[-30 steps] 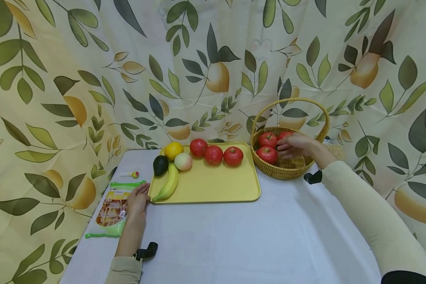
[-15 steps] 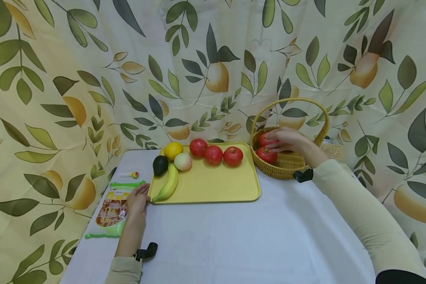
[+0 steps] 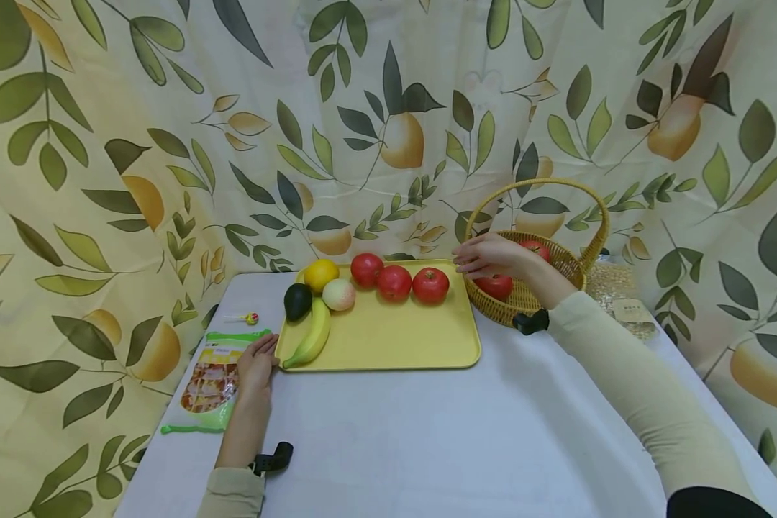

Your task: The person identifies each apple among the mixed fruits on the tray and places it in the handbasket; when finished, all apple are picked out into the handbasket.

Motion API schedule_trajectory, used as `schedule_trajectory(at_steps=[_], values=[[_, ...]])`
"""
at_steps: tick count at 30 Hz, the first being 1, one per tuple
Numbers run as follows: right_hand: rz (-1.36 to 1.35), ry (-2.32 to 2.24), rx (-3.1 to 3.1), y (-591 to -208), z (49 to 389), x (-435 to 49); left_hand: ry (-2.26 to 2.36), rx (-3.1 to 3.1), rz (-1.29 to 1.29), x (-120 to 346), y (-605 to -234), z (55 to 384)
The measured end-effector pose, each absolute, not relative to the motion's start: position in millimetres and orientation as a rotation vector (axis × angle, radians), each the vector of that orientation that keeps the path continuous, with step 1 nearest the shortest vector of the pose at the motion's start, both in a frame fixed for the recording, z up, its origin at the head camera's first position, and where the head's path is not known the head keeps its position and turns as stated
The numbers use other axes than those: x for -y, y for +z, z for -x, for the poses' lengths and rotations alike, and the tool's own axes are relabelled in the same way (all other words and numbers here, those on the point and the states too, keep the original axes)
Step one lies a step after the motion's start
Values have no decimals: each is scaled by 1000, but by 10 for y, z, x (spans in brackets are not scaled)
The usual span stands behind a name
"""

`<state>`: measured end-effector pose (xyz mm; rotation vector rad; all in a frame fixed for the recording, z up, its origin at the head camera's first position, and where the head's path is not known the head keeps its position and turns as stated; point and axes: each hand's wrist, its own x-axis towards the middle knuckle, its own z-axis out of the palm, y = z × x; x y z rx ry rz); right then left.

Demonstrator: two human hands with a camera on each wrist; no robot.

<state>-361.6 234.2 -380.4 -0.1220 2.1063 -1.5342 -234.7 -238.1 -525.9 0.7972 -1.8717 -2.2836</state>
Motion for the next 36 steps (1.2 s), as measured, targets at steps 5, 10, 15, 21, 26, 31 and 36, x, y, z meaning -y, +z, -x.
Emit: schedule_trajectory(at_steps=[5, 10, 15, 21, 26, 31, 36], values=[[146, -1516, -2108, -3830, 3657, -2179, -2287, 1870, -799, 2382, -5260, 2349], [141, -1509, -2100, -3882, 3690, -2050, -2285, 1877, -815, 2392, -5263, 2337], [151, -1499, -2107, -3916, 3720, -1942, -2284, 1874, -805, 2385, -5255, 2330], [107, -1554, -2075, -3987, 3808, -1848, -2275, 1875, -826, 2377, -5246, 2339], [80, -1524, -2114, -4067, 3851, -1814, -2278, 1868, -832, 2373, -5256, 2347], [61, -1516, -2156, -4137, 3877, -1780, -2279, 1861, -819, 2383, -5261, 2344], [60, -1476, -2201, -4226, 3916, -1763, -2289, 1855, -795, 2391, -5265, 2347]])
